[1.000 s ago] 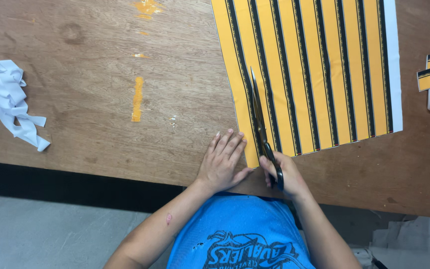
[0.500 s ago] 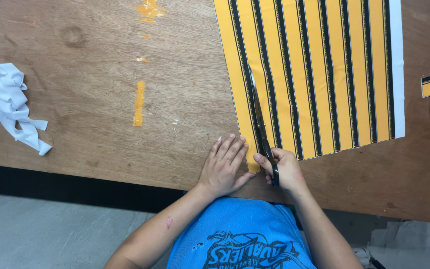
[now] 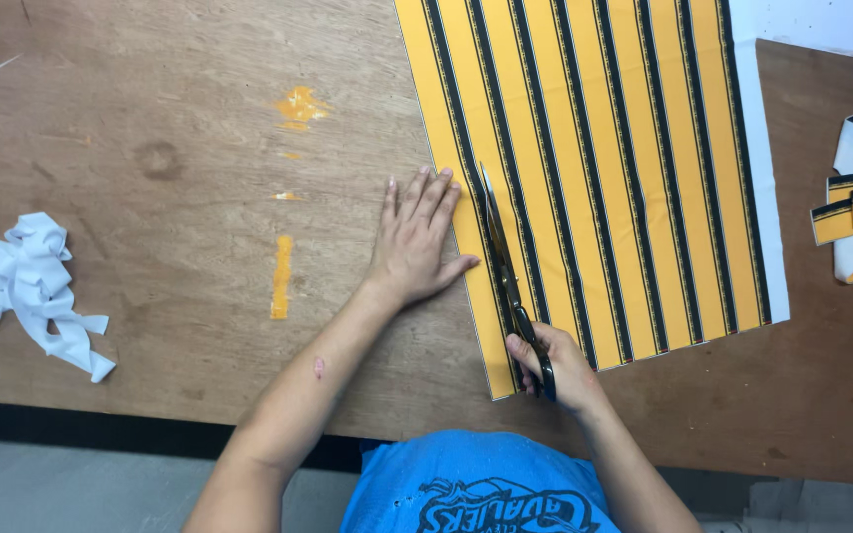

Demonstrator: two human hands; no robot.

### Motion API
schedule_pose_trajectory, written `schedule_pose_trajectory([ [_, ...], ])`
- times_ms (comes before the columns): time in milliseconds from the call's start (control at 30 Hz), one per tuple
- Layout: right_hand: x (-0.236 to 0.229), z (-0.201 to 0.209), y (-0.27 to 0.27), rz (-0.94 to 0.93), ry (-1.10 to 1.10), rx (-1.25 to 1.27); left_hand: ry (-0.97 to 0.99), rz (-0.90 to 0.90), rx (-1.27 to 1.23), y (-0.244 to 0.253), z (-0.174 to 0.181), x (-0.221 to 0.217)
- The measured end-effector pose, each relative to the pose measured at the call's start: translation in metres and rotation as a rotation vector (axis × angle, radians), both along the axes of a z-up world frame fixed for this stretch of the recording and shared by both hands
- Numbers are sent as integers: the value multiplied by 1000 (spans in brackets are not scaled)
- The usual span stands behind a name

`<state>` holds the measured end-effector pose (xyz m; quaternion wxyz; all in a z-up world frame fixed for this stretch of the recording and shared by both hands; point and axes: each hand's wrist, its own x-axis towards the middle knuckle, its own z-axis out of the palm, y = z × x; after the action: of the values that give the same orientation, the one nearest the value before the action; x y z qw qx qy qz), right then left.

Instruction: The person uses scissors to cut a yellow and black striped fabric along a white paper template laid on a wooden table. The person repeatedly cuts along the template edge, removes the cut fabric pieces, and continues cutting the remaining fabric.

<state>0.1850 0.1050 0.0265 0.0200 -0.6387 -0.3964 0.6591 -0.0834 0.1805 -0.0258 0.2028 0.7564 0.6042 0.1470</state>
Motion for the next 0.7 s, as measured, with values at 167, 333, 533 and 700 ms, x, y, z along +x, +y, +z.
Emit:
schedule_pose_trajectory([
  [167,-14,0,16,-12,21,16,15,-29,-33,3,4,-5],
  [333,-15,-2,19,-1,35,55,-22,-32,-18,0,5,-8],
  [533,-22,1,22,32,-162,10,-20,-36,-20,3,7,-9],
  [700,-22,2,22,54,-174,-2,-45,-31,-14,1,7,-10],
])
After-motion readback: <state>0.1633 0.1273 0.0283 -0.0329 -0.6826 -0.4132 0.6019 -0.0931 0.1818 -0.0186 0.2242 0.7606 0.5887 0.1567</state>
